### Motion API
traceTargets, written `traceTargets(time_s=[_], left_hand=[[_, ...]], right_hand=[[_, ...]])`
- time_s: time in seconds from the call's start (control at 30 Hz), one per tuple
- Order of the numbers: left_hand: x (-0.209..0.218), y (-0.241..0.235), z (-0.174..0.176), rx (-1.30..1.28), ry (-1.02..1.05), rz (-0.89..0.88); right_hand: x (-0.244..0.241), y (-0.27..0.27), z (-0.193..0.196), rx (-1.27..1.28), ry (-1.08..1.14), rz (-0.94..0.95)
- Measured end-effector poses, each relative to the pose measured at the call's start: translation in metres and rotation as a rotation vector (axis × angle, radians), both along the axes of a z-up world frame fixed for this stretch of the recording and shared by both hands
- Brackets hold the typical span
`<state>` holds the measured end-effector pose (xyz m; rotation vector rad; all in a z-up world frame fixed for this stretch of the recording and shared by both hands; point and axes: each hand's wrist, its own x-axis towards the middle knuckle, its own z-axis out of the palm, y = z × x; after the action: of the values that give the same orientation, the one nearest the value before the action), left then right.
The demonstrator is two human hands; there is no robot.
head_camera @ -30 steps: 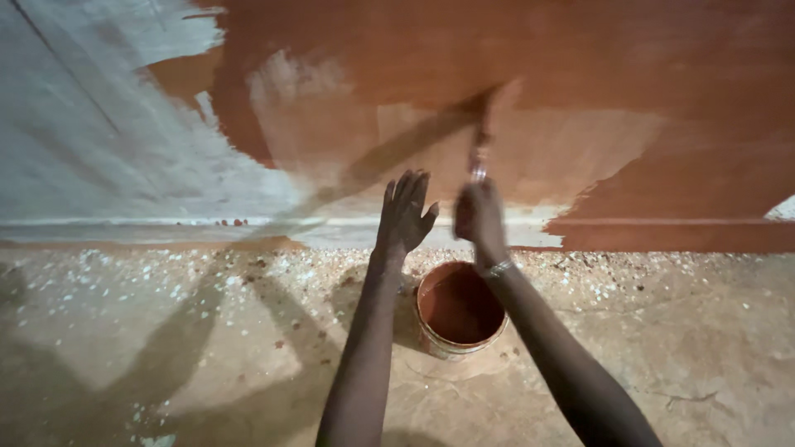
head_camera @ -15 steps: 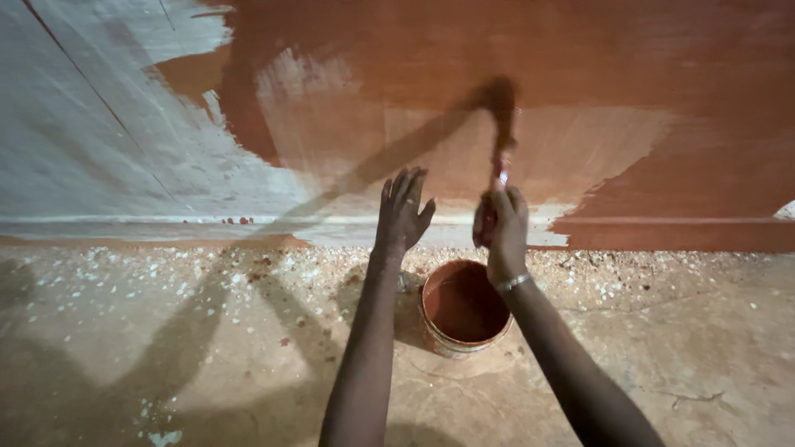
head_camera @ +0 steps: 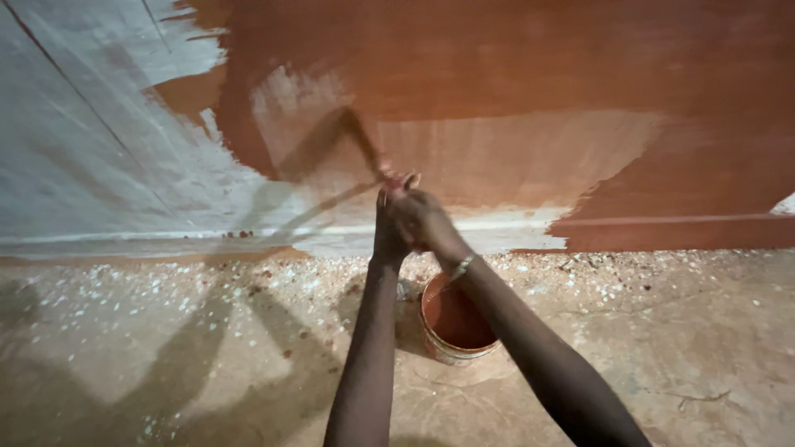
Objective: The person paints a wall with reddish-brown paint using a brush. They repeatedly dip the brush into a paint bucket and apply paint in horizontal strokes, gradually covering the lower portion of the wall.
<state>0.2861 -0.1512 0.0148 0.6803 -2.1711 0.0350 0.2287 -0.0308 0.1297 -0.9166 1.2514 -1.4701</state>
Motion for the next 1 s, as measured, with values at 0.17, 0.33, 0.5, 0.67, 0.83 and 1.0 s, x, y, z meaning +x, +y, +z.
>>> traceTargets(time_s=[0.17, 0.33, 0.5, 0.67, 0.83, 1.0], left_hand=[[0.007, 0.024, 0.031, 0.182, 0.082, -0.135], [0.009, 0.030, 0.043, 0.136, 0.074, -0.141], [-0.005, 0.017, 0.030, 0.322, 0.274, -0.336], [-0.017, 0.009, 0.019, 0.515, 0.371, -0.503], [-0.014, 0.022, 0.030, 0.129, 0.035, -0.157], [-0.007, 0.032, 0.046, 0.149, 0.152, -0.202]], right_hand=[[-0.059, 0.078, 0.019, -0.123, -0.128, -0.420], [-0.066, 0.088, 0.013, -0.248, -0.114, -0.744], [-0.029, 0.014, -0.011, -0.045, 0.009, -0.319], [0.002, -0.021, -0.025, -0.351, 0.271, 0.049], [-0.077, 0.035, 0.010, -0.211, -0.116, -0.190], [-0.129, 0.125, 0.015, -0.322, -0.066, -0.599]])
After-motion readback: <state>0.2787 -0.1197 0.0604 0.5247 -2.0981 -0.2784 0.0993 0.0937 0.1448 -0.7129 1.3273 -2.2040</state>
